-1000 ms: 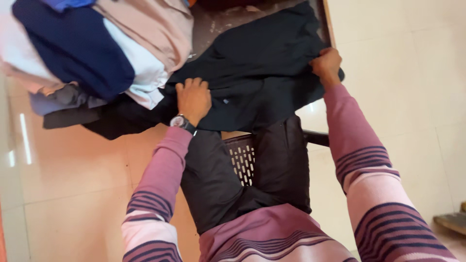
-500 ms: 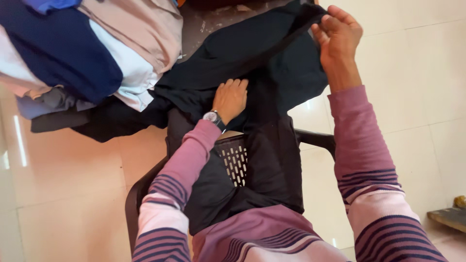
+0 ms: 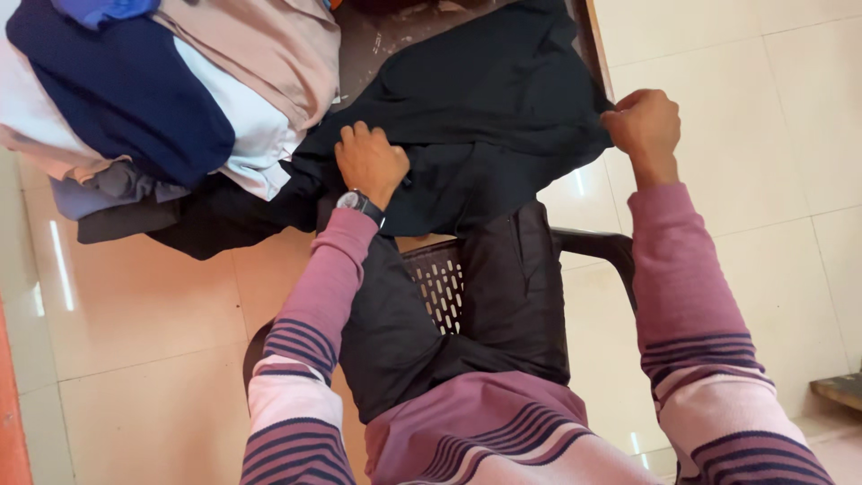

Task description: The person unzips a suitcase, opens it, adjusts the internal straps, and kemudian folds black and blue shirts before placing them inside.

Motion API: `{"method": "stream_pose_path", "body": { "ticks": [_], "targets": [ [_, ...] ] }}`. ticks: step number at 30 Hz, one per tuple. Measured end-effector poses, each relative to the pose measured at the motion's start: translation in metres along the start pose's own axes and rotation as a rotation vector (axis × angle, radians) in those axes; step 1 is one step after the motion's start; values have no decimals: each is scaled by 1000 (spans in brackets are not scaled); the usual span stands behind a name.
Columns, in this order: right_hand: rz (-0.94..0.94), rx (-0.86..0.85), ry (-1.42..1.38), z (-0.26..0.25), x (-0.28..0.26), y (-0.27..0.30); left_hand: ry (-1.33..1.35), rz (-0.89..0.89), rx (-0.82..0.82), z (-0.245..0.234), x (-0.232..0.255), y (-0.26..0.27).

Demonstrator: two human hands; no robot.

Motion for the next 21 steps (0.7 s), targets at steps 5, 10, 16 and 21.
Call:
{"method": "stream_pose_path", "body": {
  "ticks": [5, 10, 16, 21],
  "targets": [
    [-51, 15, -46, 33, 7, -23, 140, 22, 169, 24, -13, -33],
    [-404, -126, 96, 65, 4, -32, 260, 158, 17, 55, -17, -84],
    [-377, -216, 327, 90, 10, -48, 88, 184, -42, 78, -20, -106],
    [-366, -227, 418, 96, 15, -48, -16, 89, -303, 107, -52, -129]
  ]
}}
Point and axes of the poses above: each hand's wrist, its own y-axis away from the middle knuckle, its own z-axis out of the palm, x = y × z, the point moved 3 cm from there along -y, towards the middle knuckle, and after that the axes turned 2 degrees about z, right-handed, at the moved point
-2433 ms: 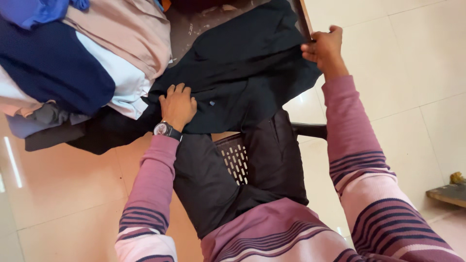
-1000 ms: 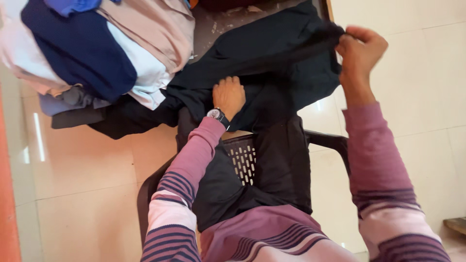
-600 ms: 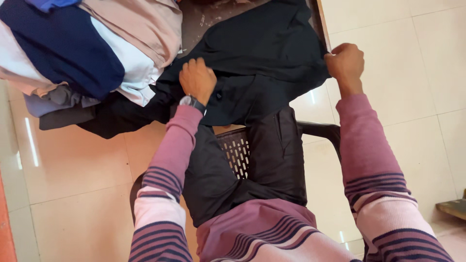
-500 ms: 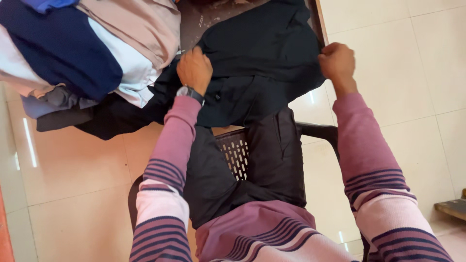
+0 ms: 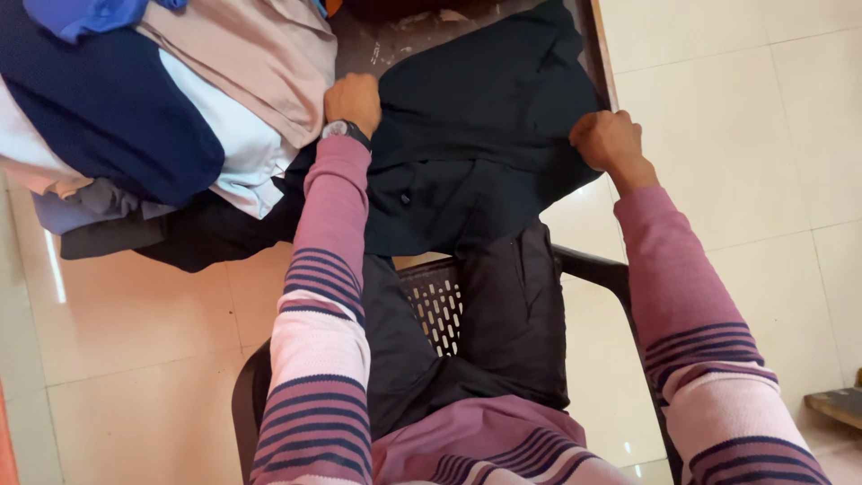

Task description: The person unzips a suitcase, opens it, adjusts the internal straps, and kemudian folds black and blue shirts before placing them inside.

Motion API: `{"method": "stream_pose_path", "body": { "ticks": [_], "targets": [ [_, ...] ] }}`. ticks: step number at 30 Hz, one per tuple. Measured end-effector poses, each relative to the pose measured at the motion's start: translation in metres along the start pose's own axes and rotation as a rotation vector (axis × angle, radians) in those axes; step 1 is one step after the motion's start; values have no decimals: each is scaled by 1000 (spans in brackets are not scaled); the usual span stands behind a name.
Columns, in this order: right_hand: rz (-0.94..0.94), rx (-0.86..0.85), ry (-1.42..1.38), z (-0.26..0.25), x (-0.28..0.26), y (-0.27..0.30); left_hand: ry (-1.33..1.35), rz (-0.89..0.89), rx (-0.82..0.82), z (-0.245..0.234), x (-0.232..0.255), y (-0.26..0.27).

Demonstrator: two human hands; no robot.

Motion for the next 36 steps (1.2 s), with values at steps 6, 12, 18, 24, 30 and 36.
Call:
{"method": "stream_pose_path", "body": {
  "ticks": [6, 12, 18, 24, 30, 36],
  "targets": [
    [-36, 55, -59, -4, -6, 3, 58, -33, 368, -36, -28, -6],
    [-95, 154, -50, -21, -27, 8, 170, -50, 49, -72, -28, 36],
    [-227, 242, 45, -24, -51, 15, -190, 152, 290, -44, -17, 49],
    [-257, 197, -39, -20, -49, 13, -224, 29, 374, -23, -26, 32],
    [-221, 439, -202, -27, -48, 7, -320, 115, 431, -66, 10, 66],
    [112, 648, -80, -24, 7, 17, 19, 425, 131, -80, 84, 155]
  ]
}}
Point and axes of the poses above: each hand's wrist, its own y-axis away from the middle knuckle, its own z-axis out of the palm, x = y × z, the point moved 3 cm from there along -y, towards the middle knuckle, and after that the axes turned 2 degrees about z, right-handed, at the moved point
